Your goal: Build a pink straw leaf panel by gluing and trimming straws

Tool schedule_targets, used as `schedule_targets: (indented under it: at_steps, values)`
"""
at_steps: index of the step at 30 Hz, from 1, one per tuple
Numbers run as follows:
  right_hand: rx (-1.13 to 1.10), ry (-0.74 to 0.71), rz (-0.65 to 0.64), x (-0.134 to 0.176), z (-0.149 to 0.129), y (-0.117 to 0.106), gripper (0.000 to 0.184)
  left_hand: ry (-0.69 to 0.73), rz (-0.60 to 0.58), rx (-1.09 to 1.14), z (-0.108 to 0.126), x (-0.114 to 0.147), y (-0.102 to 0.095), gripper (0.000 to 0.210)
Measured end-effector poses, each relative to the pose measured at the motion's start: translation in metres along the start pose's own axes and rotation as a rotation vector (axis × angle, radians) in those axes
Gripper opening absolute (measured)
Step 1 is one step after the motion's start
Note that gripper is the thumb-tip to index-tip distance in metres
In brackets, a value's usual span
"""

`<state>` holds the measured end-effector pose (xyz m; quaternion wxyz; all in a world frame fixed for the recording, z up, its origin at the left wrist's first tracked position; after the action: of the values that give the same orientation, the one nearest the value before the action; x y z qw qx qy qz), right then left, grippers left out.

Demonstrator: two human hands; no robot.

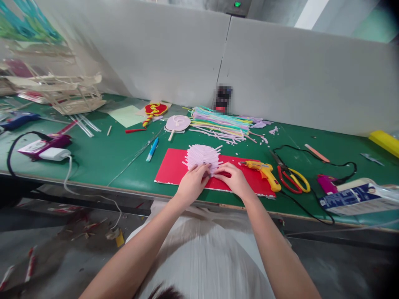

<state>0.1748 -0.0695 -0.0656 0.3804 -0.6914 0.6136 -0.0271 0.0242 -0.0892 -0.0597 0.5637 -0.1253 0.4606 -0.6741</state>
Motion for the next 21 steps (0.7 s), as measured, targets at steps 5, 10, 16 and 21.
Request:
schedule_targets:
  at_steps: [5,10,16,21]
  values:
    - [-0.007,-0.012,0.01,-0.0007,-0.0004,0.0004,0.02,-0.006,0.0,-0.006,0.0001,-0.0002,-0.0006,0.015]
    - [-0.013,-0.014,0.019,-0.0008,-0.0005,0.0006,0.02,0.011,0.008,-0.017,-0.0007,0.0001,0.0012,0.017]
    - [-0.012,0.005,0.025,-0.0007,-0.0004,0.0,0.023,0.003,0.004,-0.017,0.0,-0.0002,0.0011,0.017]
    - [-0.006,0.016,0.024,-0.0007,-0.0015,-0.001,0.024,0.001,0.02,-0.004,0.0006,0.0004,0.0002,0.022]
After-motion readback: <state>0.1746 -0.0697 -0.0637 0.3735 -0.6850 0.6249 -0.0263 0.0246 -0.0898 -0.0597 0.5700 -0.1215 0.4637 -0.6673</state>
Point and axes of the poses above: each hand's wrist, its own x-axis away from the middle knuckle, its own y-axis out of the palm, z = x × y, the point moved 6 cm from there along -x, towards the middle knuckle, and after that the axes turned 3 degrees about z, right-handed, at the moved point
